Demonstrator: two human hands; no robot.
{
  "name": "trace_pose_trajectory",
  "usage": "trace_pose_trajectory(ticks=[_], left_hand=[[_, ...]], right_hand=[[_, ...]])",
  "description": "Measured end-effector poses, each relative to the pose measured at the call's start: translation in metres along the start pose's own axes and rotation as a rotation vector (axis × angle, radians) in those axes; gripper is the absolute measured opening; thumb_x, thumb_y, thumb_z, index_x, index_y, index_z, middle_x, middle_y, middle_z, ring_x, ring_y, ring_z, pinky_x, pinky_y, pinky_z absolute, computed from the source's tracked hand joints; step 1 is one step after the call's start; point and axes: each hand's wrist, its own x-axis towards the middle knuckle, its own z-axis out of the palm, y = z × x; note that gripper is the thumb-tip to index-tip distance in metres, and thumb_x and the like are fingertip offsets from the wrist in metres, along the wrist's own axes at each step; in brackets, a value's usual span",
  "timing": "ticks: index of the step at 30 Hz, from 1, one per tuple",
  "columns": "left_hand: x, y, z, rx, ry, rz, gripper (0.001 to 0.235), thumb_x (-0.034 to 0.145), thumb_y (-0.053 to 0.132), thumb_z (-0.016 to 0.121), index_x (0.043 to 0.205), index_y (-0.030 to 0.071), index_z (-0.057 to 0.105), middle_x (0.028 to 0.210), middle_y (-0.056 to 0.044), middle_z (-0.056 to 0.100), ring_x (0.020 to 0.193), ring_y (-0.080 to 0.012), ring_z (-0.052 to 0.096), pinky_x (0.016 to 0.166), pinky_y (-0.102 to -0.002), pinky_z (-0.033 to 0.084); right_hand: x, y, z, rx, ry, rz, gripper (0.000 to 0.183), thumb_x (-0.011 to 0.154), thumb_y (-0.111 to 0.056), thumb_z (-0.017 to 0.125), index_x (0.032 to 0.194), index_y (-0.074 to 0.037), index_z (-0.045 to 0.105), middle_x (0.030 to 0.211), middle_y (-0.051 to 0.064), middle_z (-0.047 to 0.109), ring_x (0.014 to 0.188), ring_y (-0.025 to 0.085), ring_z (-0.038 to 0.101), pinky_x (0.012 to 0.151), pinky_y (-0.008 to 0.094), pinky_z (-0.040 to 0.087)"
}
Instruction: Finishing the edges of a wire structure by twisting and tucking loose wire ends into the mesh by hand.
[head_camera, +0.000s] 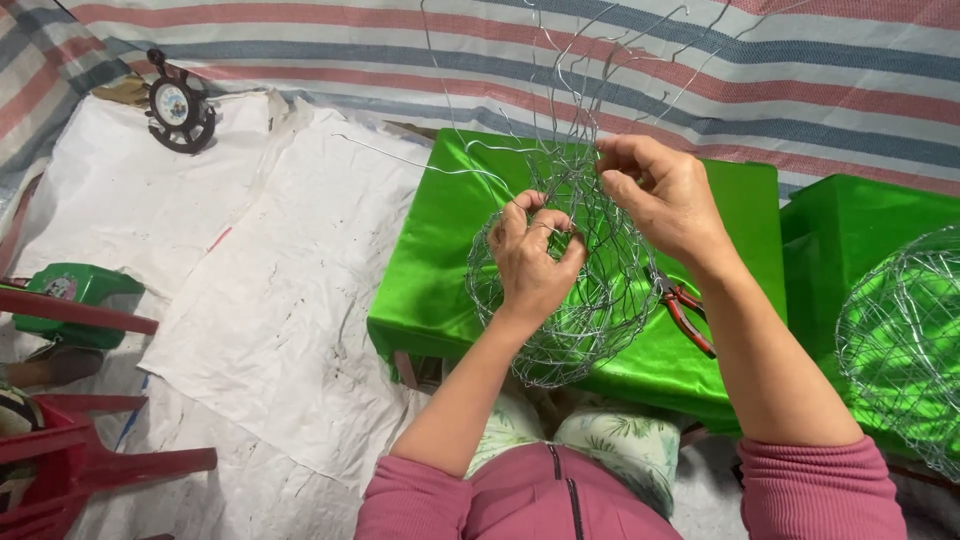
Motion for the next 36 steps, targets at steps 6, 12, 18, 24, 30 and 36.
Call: trace_pose_trajectory(ticks=[6,12,18,24,30,36], left_hand=[[0.002,0.001,-0.006,-0.017,-0.024,0.005,0.012,0.079,0.015,0.072,0.079,0.017,0.060,0.127,-0.009,0.050,0.120,-0.0254,0.052,0.103,-0.053,0.037],[0.002,-0.003,-0.005,-0.065,-0.051,-0.020,0.011,0.078,0.018,0.073,0.078,0.018,0.061,0.128,-0.008,0.050,0.121,-0.0243,0.052,0.105,-0.054,0.037],[0.000,-0.008,-0.009,-0.200,-0.085,-0.011,0.011,0.079,0.016,0.072,0.077,0.013,0.062,0.127,-0.011,0.051,0.123,-0.0279,0.052,0.107,-0.056,0.036],[0.003,-0.003,-0.021,-0.264,-0.090,0.014,0.009,0.077,0.007,0.072,0.080,0.009,0.064,0.124,-0.014,0.055,0.120,-0.0300,0.057,0.104,-0.056,0.045],[0.003,-0.001,-0.021,-0.299,-0.079,0.011,0.006,0.078,0.000,0.067,0.081,0.004,0.064,0.123,-0.020,0.058,0.114,-0.0337,0.062,0.099,-0.053,0.051],[0.004,0.002,-0.024,-0.169,-0.039,0.090,0.007,0.078,0.004,0.067,0.085,0.005,0.067,0.113,-0.017,0.064,0.120,-0.0338,0.063,0.106,-0.056,0.047]], right_hand=[[-0.003,0.025,0.005,-0.057,0.135,-0.055,0.013,0.101,-0.001,0.072,0.114,-0.002,0.073,0.093,0.016,0.071,0.078,0.019,0.064,0.063,0.033,0.053],[-0.005,-0.022,-0.001,-0.614,-0.100,-0.171,0.009,0.098,-0.006,0.073,0.105,-0.004,0.076,0.102,0.019,0.070,0.097,0.032,0.071,0.076,0.040,0.059],[-0.008,0.027,0.000,-0.336,-0.069,-0.159,0.012,0.104,-0.010,0.070,0.097,-0.001,0.071,0.097,0.018,0.061,0.101,0.034,0.064,0.078,0.042,0.054],[-0.014,0.037,0.004,-0.337,-0.033,-0.173,0.016,0.109,-0.008,0.061,0.095,0.000,0.065,0.095,0.019,0.061,0.109,0.038,0.064,0.082,0.045,0.055],[-0.015,0.061,0.007,-0.387,0.035,-0.279,0.017,0.109,-0.007,0.058,0.095,0.001,0.061,0.095,0.019,0.061,0.111,0.040,0.065,0.083,0.046,0.058],[-0.019,0.057,0.014,-0.403,0.137,-0.379,0.013,0.106,-0.007,0.063,0.096,0.001,0.060,0.097,0.016,0.062,0.100,0.035,0.068,0.071,0.038,0.059]])
